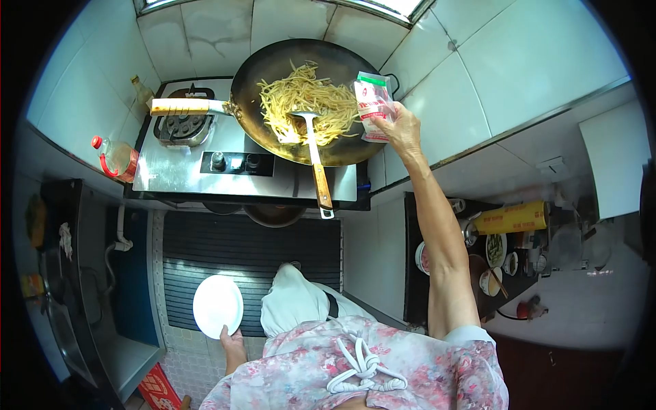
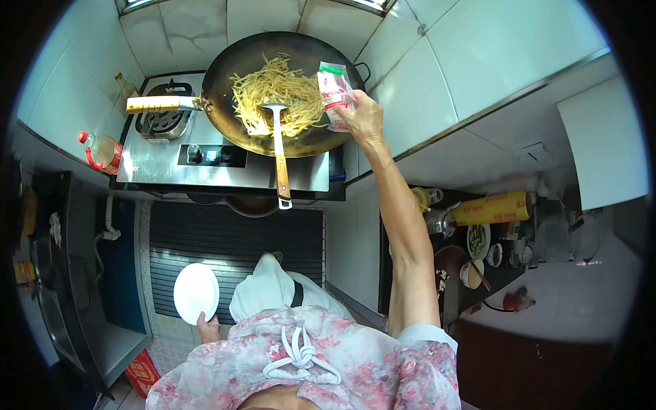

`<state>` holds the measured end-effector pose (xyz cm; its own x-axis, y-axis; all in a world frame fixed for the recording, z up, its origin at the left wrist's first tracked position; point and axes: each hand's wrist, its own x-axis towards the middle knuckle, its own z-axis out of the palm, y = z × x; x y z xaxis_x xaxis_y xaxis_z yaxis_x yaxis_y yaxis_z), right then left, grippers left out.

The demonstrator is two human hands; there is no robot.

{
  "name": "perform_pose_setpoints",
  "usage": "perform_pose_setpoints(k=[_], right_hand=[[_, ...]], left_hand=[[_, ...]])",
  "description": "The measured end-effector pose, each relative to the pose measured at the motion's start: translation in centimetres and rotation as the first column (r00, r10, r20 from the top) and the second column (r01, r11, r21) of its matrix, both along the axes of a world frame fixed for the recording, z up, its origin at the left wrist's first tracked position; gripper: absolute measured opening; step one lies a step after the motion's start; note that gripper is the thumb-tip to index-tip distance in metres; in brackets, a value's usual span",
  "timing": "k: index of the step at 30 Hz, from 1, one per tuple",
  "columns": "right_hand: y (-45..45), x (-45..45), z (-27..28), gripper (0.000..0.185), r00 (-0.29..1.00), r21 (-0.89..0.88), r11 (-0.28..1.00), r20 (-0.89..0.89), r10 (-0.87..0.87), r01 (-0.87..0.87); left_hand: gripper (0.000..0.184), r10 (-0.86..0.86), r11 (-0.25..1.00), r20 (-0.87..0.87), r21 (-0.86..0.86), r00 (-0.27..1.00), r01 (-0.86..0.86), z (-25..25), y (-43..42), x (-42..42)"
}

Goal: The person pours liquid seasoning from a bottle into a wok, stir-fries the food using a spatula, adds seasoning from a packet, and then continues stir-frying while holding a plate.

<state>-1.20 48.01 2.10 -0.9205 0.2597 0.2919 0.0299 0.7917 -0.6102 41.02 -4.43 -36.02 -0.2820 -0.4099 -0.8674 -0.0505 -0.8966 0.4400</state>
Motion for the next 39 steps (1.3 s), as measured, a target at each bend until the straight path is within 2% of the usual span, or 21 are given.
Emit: perform_pose_setpoints(k=[3, 6, 9, 12, 15, 18, 21, 24, 27, 30, 33, 36, 39], right_hand=[[-0.5, -0.1, -0.6, 0.033, 0.990, -0.134, 0.990, -0.141, 0.028, -0.047], [-0.2, -0.7, -0.4, 0.031, 1.000, 0.012, 1.000, -0.001, 0.019, -0.019], [-0.3, -0.5, -0.5, 0.031, 0.999, -0.030, 0.999, 0.032, 0.017, -0.016], [-0.9, 0.0, -0.1, 0.031, 0.995, -0.082, 0.996, -0.093, 0.041, -0.048], [-0.4, -0.7, -0.2, 0.031, 0.998, -0.070, 0.996, -0.030, 0.046, -0.048], [-0.4, -0.5, -0.1, 0.031, 0.999, -0.069, 0.997, -0.050, 0.019, -0.022], [-0.1, -0.6, -0.7, 0.032, 0.998, -0.011, 0.999, -0.052, 0.041, -0.041], [-0.6, -0.3, -0.6, 0.032, 0.997, -0.069, 0.997, -0.067, 0.034, -0.038], [-1.3, -0.2, 0.0, 0.033, 0.992, -0.055, 0.998, -0.125, 0.026, -0.033], [-0.3, -1.2, -0.6, 0.034, 1.000, 0.084, 0.996, 0.007, 0.012, -0.013], [-0.1, -1.0, -0.7, 0.033, 0.999, 0.046, 0.999, -0.039, 0.027, -0.026], [-0.3, -0.6, -0.7, 0.033, 1.000, -0.018, 1.000, -0.024, 0.011, -0.012], [-0.9, -0.1, -0.2, 0.033, 1.000, -0.054, 0.998, -0.002, 0.010, -0.010]], left_hand=[[0.047, 0.006, 0.999, 0.056, 0.047, 0.998, -0.009, -1.3, -0.7, 0.1], [0.047, 0.003, 1.000, 0.059, 0.009, 0.998, -0.004, -0.7, -0.1, 0.1], [0.047, -0.028, 0.999, 0.017, -0.027, 0.999, 0.029, 0.9, 0.6, -0.5], [0.047, -0.026, 1.000, 0.003, 0.012, 1.000, 0.026, -0.4, -0.2, 0.1], [0.047, -0.051, 0.999, -0.046, 0.006, 0.998, 0.051, -0.3, -0.2, 0.6], [0.047, -0.030, 0.999, 0.079, -0.010, 0.996, 0.031, -0.6, -0.1, -0.6], [0.047, -0.089, 0.996, -0.034, 0.014, 0.995, 0.090, 0.7, 0.3, 0.1], [0.047, -0.105, 0.994, -0.048, -0.022, 0.993, 0.104, 1.5, 0.9, -0.2], [0.047, -0.072, 0.997, 0.020, -0.020, 0.997, 0.073, 1.2, 1.0, -0.4], [0.048, -0.084, 0.996, 0.023, 0.001, 0.996, 0.084, 0.5, 0.6, -0.2], [0.039, -0.014, 1.000, 0.002, 0.014, 1.000, 0.014, -0.2, 0.4, 0.0], [0.048, -0.065, 0.998, 0.032, -0.006, 0.997, 0.065, 0.4, 0.8, 0.1], [0.049, -0.072, 0.997, -0.029, 0.003, 0.997, 0.072, 0.4, 0.8, 0.6]])
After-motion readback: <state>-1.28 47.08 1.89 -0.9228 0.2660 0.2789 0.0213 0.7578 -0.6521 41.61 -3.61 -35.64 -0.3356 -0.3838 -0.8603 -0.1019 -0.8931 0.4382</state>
